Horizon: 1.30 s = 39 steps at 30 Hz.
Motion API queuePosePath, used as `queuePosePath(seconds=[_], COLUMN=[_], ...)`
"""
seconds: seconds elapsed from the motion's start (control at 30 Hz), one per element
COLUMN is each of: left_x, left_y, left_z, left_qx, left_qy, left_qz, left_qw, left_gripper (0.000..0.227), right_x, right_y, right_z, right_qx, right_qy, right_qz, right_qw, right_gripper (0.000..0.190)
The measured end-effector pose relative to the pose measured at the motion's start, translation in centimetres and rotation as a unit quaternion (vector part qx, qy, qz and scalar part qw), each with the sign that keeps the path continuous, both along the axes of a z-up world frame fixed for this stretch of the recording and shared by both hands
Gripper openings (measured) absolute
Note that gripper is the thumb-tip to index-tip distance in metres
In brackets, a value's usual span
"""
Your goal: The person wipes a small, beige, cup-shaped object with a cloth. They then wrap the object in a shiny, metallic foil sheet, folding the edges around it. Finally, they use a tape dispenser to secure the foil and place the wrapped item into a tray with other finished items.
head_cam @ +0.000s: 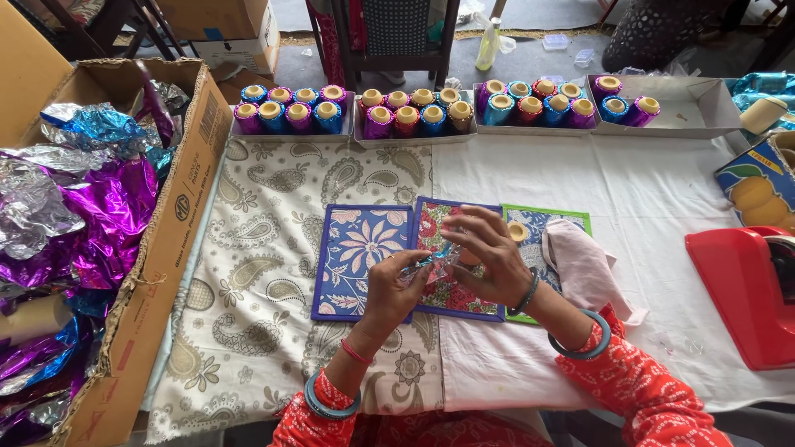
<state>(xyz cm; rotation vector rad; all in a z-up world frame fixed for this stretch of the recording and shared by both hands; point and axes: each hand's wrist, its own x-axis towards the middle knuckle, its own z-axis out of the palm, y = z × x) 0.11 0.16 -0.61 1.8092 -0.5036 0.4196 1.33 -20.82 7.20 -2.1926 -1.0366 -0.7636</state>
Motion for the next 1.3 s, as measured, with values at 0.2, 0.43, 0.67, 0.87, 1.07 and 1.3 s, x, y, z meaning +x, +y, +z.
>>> queuePosePath(seconds=[0.2,0.43,0.67,0.87,1.07,1.3], left_x=[-0.2,-0.4,-0.3,0.5,0.2,0.8], left_y=[0.1,0.1,0.0,0.1,0.5,0.5], left_z=[0.7,0.6,-0.3,-3.0,-0.7,-2.3], left_qx=[0.012,-0.017,-0.087,-0.225,-0.172,-0.264], left_qy=[0.047,0.041,0.095,0.234,0.126,0.163], left_qz=[-0.008,-0.012,-0.012,-0.060,0.000,-0.031], left_qw=[0.999,0.999,0.992,0.944,0.977,0.950], left_gripper=[0.018,0.012,0.012,0.018,0.016,0.017], right_x=[1.5,1.2,1.2,1.1,0.5,-1.9], right_y=[-1.4,-1.3,-1.4,-1.3,-0.6,1.8], right_z=[-4.0,-4.3,-4.1,-4.3,-4.0,-5.8], right_qx=[0.018,0.076,0.112,0.092,0.107,0.137], right_qy=[0.087,0.154,0.165,0.133,0.077,0.100], right_qz=[0.030,0.030,0.007,0.016,-0.036,-0.065], right_qw=[0.996,0.985,0.980,0.987,0.991,0.983], right_gripper=[0.021,0.008,0.010,0.010,0.024,0.052])
